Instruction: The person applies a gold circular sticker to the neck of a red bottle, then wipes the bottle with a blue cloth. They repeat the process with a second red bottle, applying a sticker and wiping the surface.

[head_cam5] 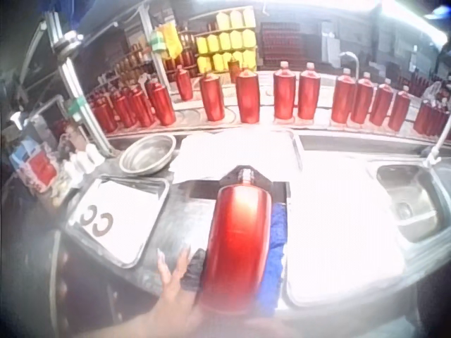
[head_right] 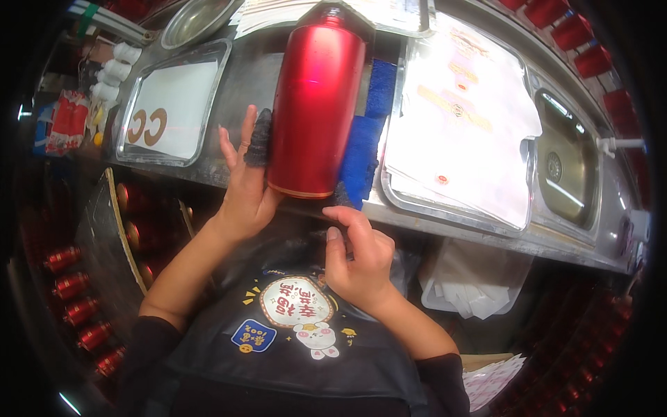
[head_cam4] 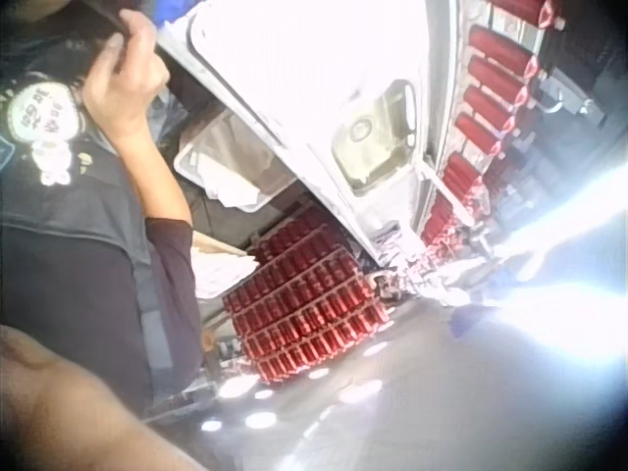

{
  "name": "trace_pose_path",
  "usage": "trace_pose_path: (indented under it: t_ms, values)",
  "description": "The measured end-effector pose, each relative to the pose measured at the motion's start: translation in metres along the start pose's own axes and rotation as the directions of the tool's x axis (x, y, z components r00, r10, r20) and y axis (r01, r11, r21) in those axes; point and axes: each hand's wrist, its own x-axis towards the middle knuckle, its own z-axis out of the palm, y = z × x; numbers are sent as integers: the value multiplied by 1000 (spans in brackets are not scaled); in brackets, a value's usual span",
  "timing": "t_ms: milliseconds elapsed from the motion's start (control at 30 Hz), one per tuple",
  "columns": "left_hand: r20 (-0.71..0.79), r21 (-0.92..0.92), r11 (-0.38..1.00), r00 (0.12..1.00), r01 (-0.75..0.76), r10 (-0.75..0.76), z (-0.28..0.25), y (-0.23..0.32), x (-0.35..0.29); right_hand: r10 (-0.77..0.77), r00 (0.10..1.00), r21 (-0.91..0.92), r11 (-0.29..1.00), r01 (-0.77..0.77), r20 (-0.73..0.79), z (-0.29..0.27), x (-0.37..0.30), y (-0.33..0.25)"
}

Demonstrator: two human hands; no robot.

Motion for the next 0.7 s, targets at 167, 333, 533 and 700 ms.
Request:
trace_pose_path:
  t_ms: [167, 333, 533, 700]
  values:
    - [65, -48, 997, 996, 68, -65, -4, -2, -1, -1, 997, -116, 993, 10, 71, -7, -1, -4]
    - [-114, -147, 989, 993, 22, -39, 2, 8, 7, -152, 988, -233, 962, 144, -19, -7, 8, -15]
    - [-183, -262, 965, 982, -16, -34, 13, 6, 9, -351, 936, -346, 876, 337, 22, -8, 13, -24]
    - [-160, -223, 975, 986, 12, -49, 15, 8, 8, -396, 910, -476, 781, 405, 123, 0, 25, -32]
